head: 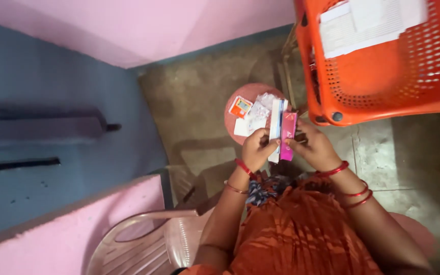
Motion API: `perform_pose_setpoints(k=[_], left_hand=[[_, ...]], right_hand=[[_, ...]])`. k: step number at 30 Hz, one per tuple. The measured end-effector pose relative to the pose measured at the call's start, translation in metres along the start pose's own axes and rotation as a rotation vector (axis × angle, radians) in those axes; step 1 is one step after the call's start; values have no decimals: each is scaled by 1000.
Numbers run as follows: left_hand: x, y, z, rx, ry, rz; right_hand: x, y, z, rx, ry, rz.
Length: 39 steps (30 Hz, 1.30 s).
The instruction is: The person organizes various household items, papers, and small objects on a bed and into a basket.
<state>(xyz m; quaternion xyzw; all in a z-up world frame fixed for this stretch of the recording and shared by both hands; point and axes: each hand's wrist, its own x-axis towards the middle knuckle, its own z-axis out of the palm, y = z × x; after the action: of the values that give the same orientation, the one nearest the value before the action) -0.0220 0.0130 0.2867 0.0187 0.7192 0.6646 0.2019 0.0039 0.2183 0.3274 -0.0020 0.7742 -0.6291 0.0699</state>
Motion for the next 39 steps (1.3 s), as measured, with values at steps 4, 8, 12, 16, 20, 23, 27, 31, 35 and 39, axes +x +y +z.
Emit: perform_pose_setpoints(k=[4,8,12,16,20,23,27,31,35,39], left_hand=[[26,34,30,25,-92,61],[54,81,70,-28,-136,103],[83,99,109,-75,-158,81],[115,90,143,-69,-143,41],[140,81,171,-99,-112,91],[151,86,185,-123,-113,62],[157,92,198,-68,-66,8],[162,84,204,-100,-43,28],[166,78,208,-202,-62,34],[168,84,205,-198,-99,-5]], right_hand=[[-1,-18,-52,43,57,-15],[12,-2,-129,-3,217,121],[22,0,-207,-251,368,-9],[41,23,-264,-753,368,16],[67,48,-284,-954,224,29],[84,41,-287,-1023,201,70],[100,49,-288,-1096,116,53],[106,59,-284,-1164,107,-3],[105,86,-283,-1196,131,-73],[101,53,-286,-1123,200,-119]])
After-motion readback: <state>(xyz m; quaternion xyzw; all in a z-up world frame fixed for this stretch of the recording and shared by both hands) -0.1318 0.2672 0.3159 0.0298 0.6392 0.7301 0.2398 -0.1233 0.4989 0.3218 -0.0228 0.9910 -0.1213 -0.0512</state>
